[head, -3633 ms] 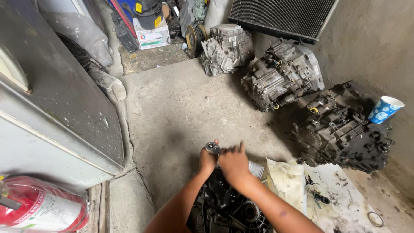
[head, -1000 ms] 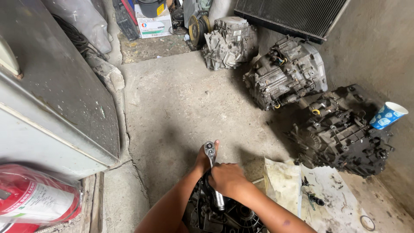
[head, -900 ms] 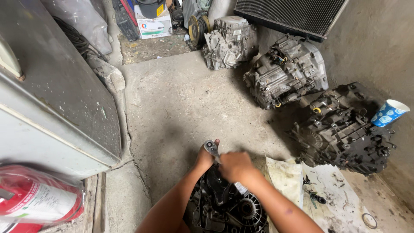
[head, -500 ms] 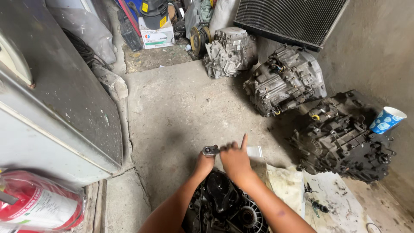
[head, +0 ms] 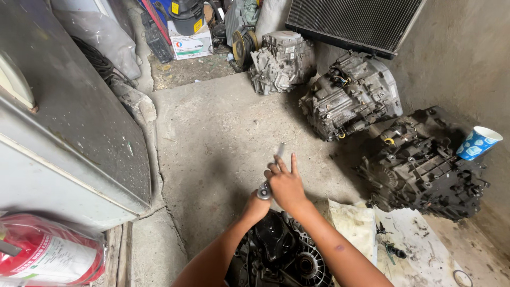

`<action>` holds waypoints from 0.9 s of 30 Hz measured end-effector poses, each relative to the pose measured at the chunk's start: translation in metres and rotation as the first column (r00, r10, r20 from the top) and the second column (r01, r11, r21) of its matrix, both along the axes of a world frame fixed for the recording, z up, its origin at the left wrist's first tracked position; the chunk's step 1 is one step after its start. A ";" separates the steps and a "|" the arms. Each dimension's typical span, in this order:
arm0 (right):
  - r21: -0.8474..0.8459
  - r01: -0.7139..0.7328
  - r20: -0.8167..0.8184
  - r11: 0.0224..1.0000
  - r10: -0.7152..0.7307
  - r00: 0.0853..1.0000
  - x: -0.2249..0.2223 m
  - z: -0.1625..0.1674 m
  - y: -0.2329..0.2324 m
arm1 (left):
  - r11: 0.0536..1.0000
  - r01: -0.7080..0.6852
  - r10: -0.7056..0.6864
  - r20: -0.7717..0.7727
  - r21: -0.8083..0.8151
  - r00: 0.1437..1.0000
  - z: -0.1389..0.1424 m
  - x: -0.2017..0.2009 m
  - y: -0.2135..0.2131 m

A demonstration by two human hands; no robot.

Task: The person uses a ratchet wrench to tighten bolts on a small engine block placed on the floor. The person repeatedly rotates the wrench handle to secure fasteners on the engine casing.

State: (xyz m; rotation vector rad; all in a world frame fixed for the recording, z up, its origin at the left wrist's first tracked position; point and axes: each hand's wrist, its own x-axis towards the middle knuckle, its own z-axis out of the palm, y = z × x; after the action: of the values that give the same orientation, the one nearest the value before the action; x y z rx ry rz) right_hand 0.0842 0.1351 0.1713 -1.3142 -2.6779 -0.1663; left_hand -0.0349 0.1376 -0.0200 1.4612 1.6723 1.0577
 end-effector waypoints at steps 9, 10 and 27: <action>-0.547 0.222 0.427 0.807 0.041 0.903 0.007 0.020 -0.053 | 0.992 -0.106 0.116 0.148 -0.075 0.982 0.009 -0.004 0.005; -0.590 0.254 0.429 0.767 0.030 0.903 0.008 0.022 -0.048 | 0.987 -0.090 0.107 0.129 -0.130 0.986 0.007 -0.005 0.004; -0.467 0.176 0.430 0.867 0.048 0.901 0.014 0.020 -0.063 | 0.997 -0.054 0.057 0.054 -0.061 0.997 0.011 -0.003 0.010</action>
State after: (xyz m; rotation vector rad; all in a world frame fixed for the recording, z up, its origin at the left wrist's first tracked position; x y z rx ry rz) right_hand 0.0983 0.0722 0.1917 -1.6801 -3.1958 0.2897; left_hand -0.0384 0.1473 -0.0087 1.3426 1.6989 1.0596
